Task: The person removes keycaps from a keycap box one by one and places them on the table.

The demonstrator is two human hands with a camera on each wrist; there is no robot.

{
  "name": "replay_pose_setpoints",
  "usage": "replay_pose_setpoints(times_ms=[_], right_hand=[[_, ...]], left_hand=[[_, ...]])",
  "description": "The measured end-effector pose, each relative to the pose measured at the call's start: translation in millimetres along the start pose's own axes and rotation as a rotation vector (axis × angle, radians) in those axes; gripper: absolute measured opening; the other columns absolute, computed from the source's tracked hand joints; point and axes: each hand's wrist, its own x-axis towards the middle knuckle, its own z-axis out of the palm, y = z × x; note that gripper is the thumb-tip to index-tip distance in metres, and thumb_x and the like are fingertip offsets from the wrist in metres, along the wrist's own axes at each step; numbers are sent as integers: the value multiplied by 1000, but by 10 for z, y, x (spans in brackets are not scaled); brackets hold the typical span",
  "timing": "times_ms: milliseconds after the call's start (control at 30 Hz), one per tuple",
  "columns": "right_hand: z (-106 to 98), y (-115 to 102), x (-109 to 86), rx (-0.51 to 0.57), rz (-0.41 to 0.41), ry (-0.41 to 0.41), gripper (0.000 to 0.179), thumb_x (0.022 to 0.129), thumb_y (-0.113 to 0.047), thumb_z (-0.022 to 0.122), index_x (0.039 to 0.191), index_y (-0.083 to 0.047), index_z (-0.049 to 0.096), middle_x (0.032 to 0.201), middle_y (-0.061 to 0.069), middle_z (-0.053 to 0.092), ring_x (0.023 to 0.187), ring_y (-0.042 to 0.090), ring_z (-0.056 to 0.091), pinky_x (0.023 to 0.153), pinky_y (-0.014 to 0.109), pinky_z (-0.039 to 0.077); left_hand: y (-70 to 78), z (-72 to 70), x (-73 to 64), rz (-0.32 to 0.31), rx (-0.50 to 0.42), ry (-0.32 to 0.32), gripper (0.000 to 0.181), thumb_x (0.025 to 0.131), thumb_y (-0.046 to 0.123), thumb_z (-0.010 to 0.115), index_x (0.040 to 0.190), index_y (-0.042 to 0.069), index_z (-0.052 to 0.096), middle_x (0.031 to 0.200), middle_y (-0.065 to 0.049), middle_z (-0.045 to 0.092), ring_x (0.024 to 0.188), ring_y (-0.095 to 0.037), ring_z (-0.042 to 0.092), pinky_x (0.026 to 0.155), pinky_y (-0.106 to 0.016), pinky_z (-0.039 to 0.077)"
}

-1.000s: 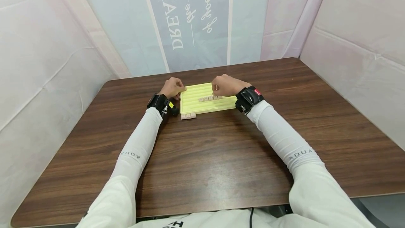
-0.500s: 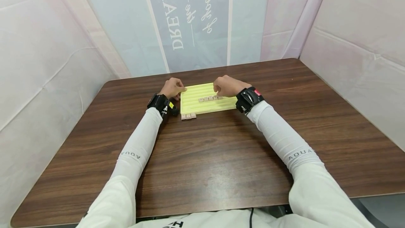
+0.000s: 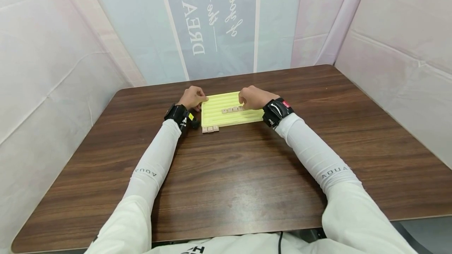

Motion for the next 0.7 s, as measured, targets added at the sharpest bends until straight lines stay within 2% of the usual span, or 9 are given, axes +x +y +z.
replay_pose_setpoints(times_ms=[233, 500, 700], right_hand=[[20, 9, -1, -4, -4, 13, 14, 89, -10, 67, 102, -5, 69, 105, 11, 68, 98, 25, 63, 84, 40, 53], [44, 39, -8, 2, -23, 18, 13, 89, -5, 64, 101, -5, 70, 104, 13, 68, 99, 26, 65, 84, 42, 55], [51, 41, -11, 3, -24, 20, 12, 89, -5, 64, 99, -5, 69, 103, 13, 69, 97, 26, 65, 83, 42, 54]], left_hand=[[43, -9, -48, 4, 0, 6, 18, 96, 16, 60, 99, -1, 62, 85, -15, 61, 54, -16, 56, 55, -30, 57], [-21, -2, 36, -12, -34, -7, 14, 95, 15, 61, 94, 1, 63, 87, -18, 62, 58, -24, 61, 58, -35, 59], [-69, 6, 68, 1, -46, 0, 15, 95, 17, 62, 92, 2, 63, 84, -16, 62, 55, -24, 60, 55, -35, 58]])
